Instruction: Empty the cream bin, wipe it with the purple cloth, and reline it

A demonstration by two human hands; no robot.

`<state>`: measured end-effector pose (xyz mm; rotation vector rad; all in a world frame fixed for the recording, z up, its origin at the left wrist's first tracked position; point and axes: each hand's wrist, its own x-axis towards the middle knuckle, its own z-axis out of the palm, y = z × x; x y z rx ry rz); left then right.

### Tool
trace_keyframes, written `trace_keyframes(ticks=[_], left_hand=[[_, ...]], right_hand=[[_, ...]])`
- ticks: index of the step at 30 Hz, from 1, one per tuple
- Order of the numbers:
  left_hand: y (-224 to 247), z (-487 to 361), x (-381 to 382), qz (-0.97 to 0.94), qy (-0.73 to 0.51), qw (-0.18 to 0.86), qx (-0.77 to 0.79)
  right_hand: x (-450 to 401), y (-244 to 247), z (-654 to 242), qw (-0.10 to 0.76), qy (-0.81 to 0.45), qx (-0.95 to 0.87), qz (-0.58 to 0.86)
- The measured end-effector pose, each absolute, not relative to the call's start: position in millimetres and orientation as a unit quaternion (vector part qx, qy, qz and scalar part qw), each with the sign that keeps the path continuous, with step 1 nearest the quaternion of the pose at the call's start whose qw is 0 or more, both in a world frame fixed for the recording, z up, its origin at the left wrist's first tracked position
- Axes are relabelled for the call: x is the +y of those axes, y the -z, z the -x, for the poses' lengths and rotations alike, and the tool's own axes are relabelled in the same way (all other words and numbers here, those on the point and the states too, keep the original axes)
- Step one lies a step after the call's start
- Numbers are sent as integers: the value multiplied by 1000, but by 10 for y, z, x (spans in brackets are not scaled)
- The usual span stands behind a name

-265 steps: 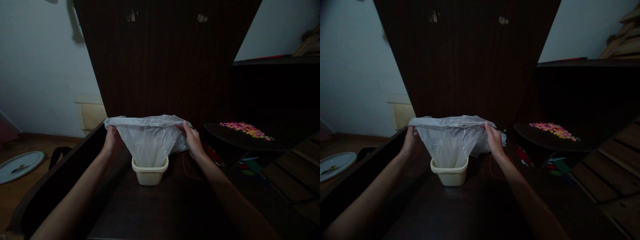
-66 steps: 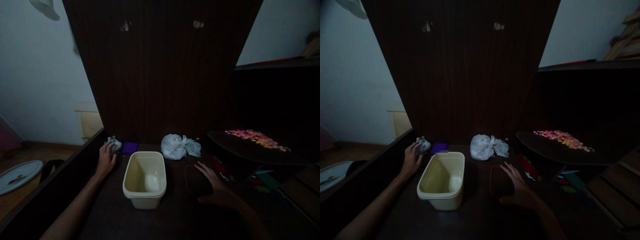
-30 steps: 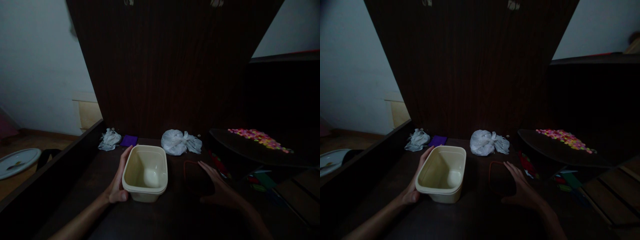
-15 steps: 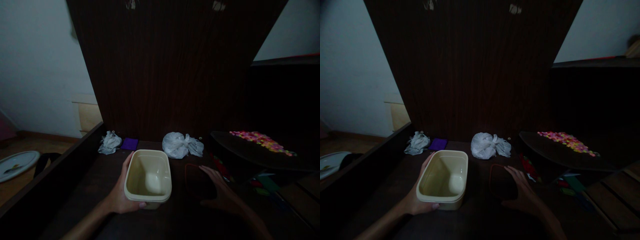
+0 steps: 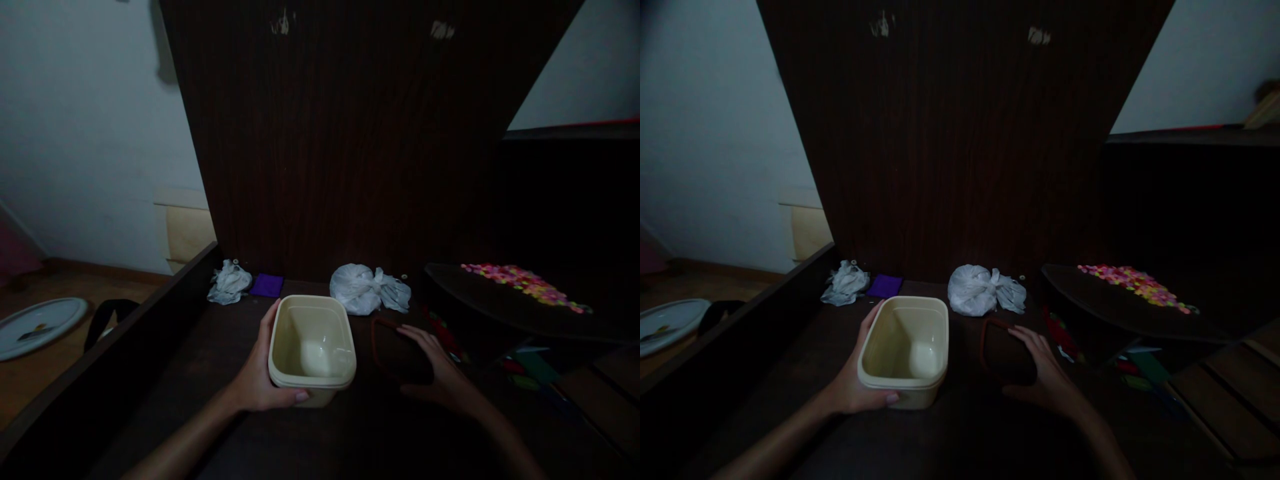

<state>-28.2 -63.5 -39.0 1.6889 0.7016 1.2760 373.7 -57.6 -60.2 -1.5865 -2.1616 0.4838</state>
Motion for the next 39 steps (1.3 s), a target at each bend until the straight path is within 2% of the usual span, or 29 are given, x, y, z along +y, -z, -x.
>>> trace_keyframes(ticks=[13, 22, 32, 39], left_hand=[[459, 321, -615, -698, -515, 402, 293], [465, 338, -605, -707, -509, 397, 289], [473, 343, -590, -711, -508, 391, 289], [480, 343, -578, -715, -510, 393, 272]], right_hand=[[-505, 457, -3656, 97, -197, -775, 593], [103, -43, -3313, 264, -102, -786, 549], [658, -48, -3084, 279, -102, -751, 590], [670, -456, -3062, 405, -154, -680, 592]])
